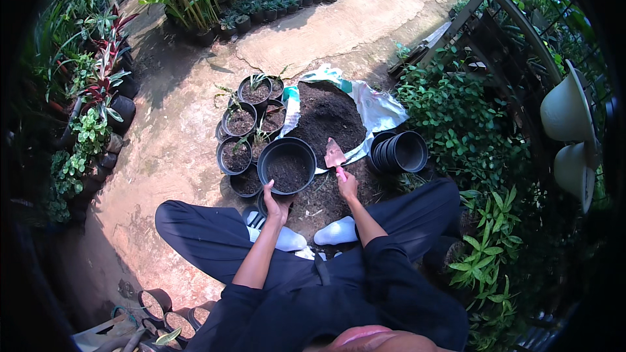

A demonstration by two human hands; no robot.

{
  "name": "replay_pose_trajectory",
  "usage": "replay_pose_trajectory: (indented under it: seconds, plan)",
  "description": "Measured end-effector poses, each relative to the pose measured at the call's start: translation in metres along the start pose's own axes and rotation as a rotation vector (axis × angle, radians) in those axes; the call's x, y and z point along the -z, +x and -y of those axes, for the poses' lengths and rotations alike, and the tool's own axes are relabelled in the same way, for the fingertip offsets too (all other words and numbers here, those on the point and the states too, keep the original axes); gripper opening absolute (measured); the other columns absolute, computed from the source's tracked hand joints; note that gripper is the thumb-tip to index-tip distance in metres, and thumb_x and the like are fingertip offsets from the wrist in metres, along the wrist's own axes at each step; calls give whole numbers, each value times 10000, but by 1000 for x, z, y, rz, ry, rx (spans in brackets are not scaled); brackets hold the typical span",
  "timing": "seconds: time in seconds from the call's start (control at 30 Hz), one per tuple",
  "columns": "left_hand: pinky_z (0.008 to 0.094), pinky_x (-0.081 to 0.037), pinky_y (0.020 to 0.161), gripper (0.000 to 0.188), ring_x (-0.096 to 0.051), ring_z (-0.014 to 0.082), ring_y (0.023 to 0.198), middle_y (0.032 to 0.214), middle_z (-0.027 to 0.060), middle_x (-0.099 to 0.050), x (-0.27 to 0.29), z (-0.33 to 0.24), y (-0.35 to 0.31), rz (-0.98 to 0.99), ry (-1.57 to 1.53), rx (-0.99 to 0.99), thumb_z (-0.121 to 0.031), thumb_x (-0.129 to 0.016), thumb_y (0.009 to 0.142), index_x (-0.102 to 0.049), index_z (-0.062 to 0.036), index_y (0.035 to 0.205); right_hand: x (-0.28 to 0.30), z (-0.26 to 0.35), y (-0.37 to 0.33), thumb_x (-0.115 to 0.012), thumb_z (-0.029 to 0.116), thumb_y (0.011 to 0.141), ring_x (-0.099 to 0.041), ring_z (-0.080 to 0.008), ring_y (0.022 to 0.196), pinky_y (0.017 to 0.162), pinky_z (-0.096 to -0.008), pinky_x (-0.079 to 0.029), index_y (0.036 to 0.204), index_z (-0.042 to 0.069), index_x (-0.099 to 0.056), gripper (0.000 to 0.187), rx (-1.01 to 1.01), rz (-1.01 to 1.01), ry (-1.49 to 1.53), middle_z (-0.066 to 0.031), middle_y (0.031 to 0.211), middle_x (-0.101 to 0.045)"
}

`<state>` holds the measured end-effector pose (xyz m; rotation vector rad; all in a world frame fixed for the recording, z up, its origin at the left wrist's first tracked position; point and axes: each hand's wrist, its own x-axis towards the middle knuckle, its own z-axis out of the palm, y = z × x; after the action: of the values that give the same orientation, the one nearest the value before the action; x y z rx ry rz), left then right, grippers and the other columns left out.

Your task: The person sits on the ground and uses a small pink trowel to scoop soil from a large white sack into a black plastic pot. They repeatedly scoop and pour soil until the pot is filled.

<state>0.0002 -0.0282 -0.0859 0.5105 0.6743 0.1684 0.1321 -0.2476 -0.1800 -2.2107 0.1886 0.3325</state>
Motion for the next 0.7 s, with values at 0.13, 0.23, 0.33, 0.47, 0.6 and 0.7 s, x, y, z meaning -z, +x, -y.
replay_pose_trajectory:
  seconds: [0.13,0.23,0.33,0.47,0.6,0.7]
  plan:
    - [456,-542,863,744,-590,308,1143,1324,135,-540,-14,-24,-37,5,20,5,-518,-588,834,-402,-74,1402,-25,25,12,-675,358,884,-674,-404,999,872,-466,-511,1141,74,-707,384,-1,36,-13,-244,1023,-700]
    - [465,-545,889,750,-586,315,1169,1340,146,-532,-20,-44,-65,-19,54,-24,-528,-565,844,-393,-72,1414,-52,18,21,-689,430,884,-708,-325,874,802,-415,-533,1137,56,-713,452,-44,49,26,-169,919,-734]
    - [460,-552,875,744,-593,314,1158,1338,145,-533,-28,-41,-70,-5,43,10,-531,-554,839,-400,-78,1409,-67,-35,50,-694,435,915,-499,-73,555,520,-275,-398,967,18,-748,424,-14,34,330,52,645,-564]
    - [480,-524,905,704,-581,311,1156,1309,128,-542,1,-24,-53,-81,16,-12,-461,-595,793,-433,-97,1374,-68,-31,44,-716,372,911,-448,-47,531,491,-249,-346,914,18,-758,356,-54,115,554,65,634,-539]
    - [500,-492,937,664,-546,309,1184,1297,114,-532,21,0,-36,-144,-3,-32,-375,-623,742,-463,-109,1329,-45,-18,29,-721,325,909,-420,-29,562,499,-244,-338,939,13,-762,316,28,31,495,99,647,-504]
    - [504,-491,937,631,-526,311,1207,1317,111,-509,23,12,-24,-86,-50,-32,-323,-619,735,-472,-112,1312,-16,-11,29,-719,309,906,-426,-32,568,505,-247,-343,947,6,-759,308,128,-149,392,94,649,-513]
